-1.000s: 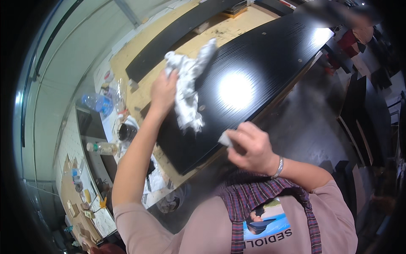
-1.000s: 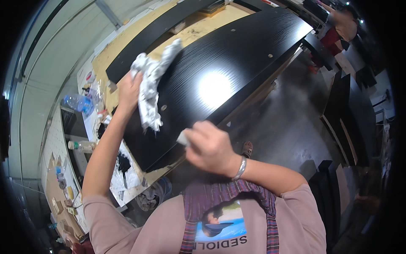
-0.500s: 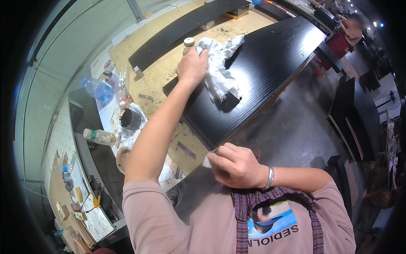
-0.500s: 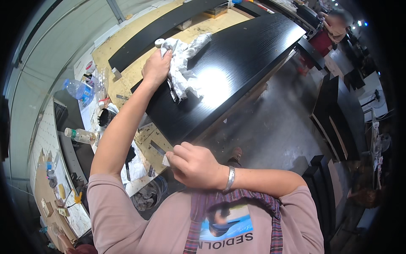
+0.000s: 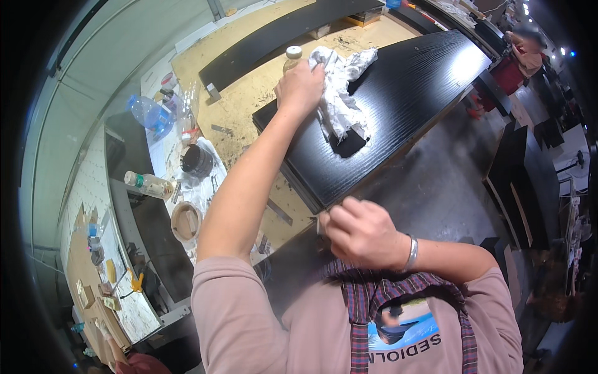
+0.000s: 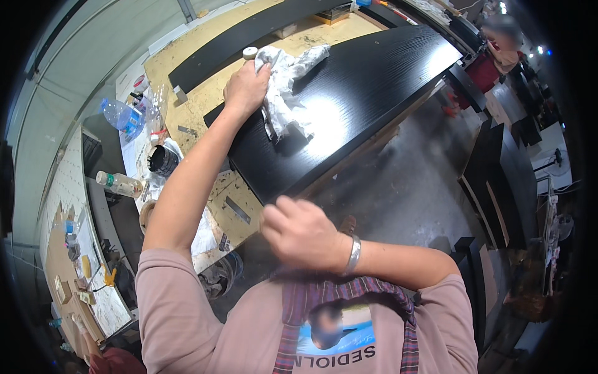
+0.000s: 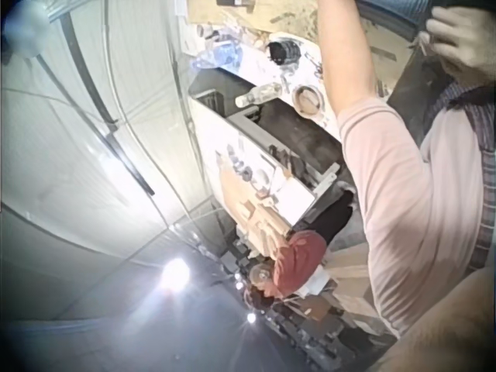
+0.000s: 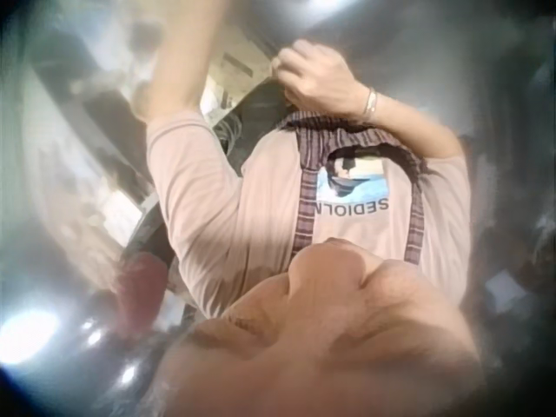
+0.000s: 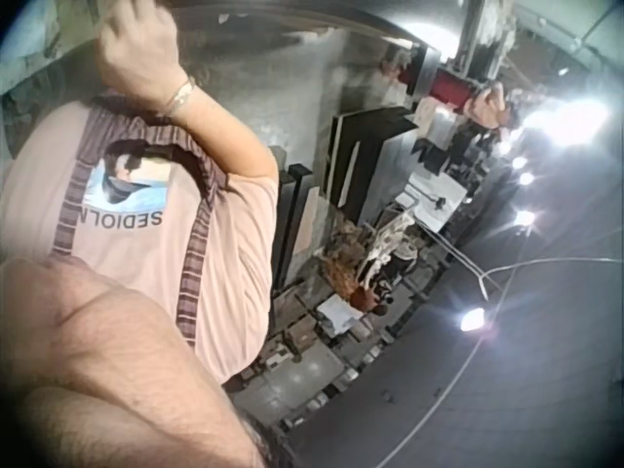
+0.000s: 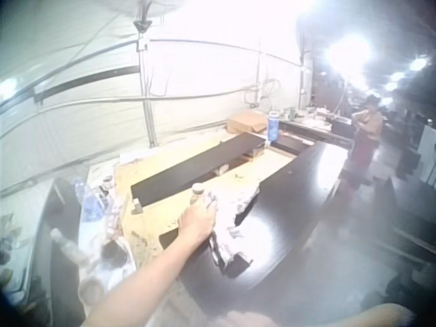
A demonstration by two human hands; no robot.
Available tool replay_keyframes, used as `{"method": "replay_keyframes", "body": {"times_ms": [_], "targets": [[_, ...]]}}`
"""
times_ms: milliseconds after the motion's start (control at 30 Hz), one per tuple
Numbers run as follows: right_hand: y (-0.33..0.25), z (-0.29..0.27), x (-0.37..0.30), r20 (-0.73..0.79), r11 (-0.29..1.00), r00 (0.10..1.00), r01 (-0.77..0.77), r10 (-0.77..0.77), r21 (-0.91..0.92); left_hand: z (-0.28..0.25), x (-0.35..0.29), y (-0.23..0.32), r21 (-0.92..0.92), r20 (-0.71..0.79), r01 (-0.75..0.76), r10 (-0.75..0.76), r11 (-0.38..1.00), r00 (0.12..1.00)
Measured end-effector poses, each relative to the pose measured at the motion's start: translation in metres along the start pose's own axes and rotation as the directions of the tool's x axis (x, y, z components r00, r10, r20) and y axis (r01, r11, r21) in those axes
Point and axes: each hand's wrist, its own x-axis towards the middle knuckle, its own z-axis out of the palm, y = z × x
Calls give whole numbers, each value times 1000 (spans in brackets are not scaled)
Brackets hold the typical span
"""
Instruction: The person wipes a black curved wooden panel with a white cloth, repeatedly applying liquid from a bottle and rubbing the surface. The person also uses a small metal scraper on the panel edges and continues wiping the surface throughout the clip.
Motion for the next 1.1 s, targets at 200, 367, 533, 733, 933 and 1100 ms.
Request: {"method": "replay_keyframes", "body": {"times_ms": [200,367,533,733,933,1100], "targets": [[1,-6,5,-123,990,992,-34,17,-137,4,1,-4,-6,-8,-22,22,1000,1000],[11,-25,-15,7,978,985,-173,173,114,-1,0,-1,-18,-1,-8,8,1000,1000],[40,-62,-21,-89,782,819,-500,567,372,-6,-5,6,-54,-45,-61,59,997,997],[77,-80,-18,-124,368,591,-312,797,876,-13,-51,51,-70,56,-443,447,894,893],[87,-64,10,3,53,688,-61,725,997,-60,-117,62,-429,-169,-619,614,658,771],[95,-59,34,-303,885,861,-292,408,362,-112,-175,-4,-374,-339,-386,263,843,903]]}}
